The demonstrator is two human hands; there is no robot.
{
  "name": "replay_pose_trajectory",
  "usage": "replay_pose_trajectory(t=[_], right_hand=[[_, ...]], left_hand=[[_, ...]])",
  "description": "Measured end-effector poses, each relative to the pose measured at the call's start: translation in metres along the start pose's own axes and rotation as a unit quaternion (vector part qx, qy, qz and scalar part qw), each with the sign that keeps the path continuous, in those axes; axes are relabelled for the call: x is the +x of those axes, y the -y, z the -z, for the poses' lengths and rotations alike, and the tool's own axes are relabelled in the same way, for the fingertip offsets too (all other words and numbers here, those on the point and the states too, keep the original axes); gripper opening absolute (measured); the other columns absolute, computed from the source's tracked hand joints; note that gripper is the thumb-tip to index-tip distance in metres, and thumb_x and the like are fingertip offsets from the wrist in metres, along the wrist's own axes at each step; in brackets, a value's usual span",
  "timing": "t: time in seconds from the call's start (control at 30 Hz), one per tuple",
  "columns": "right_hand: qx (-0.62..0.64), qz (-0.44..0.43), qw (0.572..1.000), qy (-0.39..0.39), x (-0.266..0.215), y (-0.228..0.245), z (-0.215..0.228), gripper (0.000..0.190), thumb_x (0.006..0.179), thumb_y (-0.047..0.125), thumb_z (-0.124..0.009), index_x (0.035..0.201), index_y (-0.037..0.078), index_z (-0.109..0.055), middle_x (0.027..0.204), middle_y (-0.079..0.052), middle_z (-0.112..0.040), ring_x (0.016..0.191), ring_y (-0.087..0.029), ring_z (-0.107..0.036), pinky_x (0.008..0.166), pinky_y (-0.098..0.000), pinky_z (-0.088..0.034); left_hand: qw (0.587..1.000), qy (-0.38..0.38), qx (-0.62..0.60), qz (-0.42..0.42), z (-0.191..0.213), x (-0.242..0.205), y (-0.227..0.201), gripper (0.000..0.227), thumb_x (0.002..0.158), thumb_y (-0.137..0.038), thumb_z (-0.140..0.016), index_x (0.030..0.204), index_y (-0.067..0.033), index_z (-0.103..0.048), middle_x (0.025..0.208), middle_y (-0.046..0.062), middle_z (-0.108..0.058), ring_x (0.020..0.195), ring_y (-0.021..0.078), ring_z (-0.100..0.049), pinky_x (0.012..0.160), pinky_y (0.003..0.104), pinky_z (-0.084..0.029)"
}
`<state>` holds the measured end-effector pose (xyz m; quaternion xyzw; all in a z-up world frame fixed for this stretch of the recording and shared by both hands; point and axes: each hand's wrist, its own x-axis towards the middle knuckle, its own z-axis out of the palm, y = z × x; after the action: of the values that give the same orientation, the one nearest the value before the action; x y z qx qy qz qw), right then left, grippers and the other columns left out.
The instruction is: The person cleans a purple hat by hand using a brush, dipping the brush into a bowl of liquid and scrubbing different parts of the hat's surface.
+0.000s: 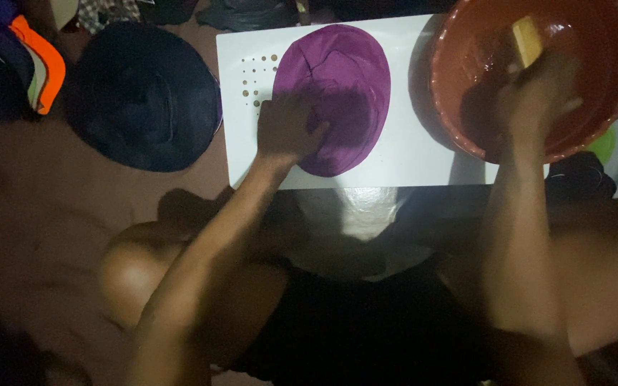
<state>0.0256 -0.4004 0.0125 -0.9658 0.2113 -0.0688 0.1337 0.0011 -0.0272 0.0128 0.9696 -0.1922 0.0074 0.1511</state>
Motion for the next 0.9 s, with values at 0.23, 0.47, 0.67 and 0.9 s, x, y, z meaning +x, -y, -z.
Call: replay_pose_trajectory(t=[0.23,0.47,0.67,0.9], right_hand=[[0.195,0.209,0.922,-0.262,-0.015,0.014,0.033,0.037,0.076,-0.011,-0.052,0.111,-0.001,-0.044,0.1,-0.024,-0.055,0.087,-0.04,-0.056,0.081,-0.0447,-0.043],[0.213,0.219,0.935,-0.181,-0.003,-0.009,-0.004,0.026,0.105,0.014,-0.068,0.116,-0.004,-0.053,0.103,-0.027,-0.068,0.087,-0.043,-0.065,0.072,-0.0465,-0.048],[0.08,0.176,0.97,-0.148,-0.001,-0.014,-0.019,0.039,0.101,0.01,-0.073,0.129,-0.005,-0.052,0.119,-0.027,-0.064,0.106,-0.044,-0.06,0.086,-0.0477,-0.045],[0.321,0.276,0.903,-0.073,-0.057,0.063,-0.01,0.038,0.111,0.018,-0.053,0.14,-0.005,-0.042,0.139,-0.027,-0.05,0.129,-0.039,-0.047,0.11,-0.0449,-0.034]], left_hand=[[0.989,-0.11,0.036,-0.093,-0.038,-0.001,0.001,0.016,0.074,-0.021,-0.061,0.082,-0.0079,-0.067,0.087,0.018,-0.061,0.083,0.0392,-0.056,0.074,0.053,-0.043],[0.99,-0.095,0.032,-0.101,-0.06,-0.038,-0.032,0.056,0.089,-0.048,-0.058,0.13,-0.0105,-0.053,0.134,0.023,-0.049,0.124,0.0452,-0.044,0.11,0.061,-0.024],[0.995,0.004,0.044,-0.088,-0.022,-0.043,-0.057,0.096,0.066,-0.068,-0.072,0.13,-0.001,-0.048,0.139,0.027,-0.045,0.126,0.0405,-0.045,0.108,0.055,-0.03],[0.995,0.044,0.004,-0.095,-0.03,-0.044,-0.046,0.097,0.065,-0.069,-0.076,0.133,-0.0065,-0.047,0.147,0.023,-0.036,0.137,0.0384,-0.035,0.104,0.047,-0.041]])
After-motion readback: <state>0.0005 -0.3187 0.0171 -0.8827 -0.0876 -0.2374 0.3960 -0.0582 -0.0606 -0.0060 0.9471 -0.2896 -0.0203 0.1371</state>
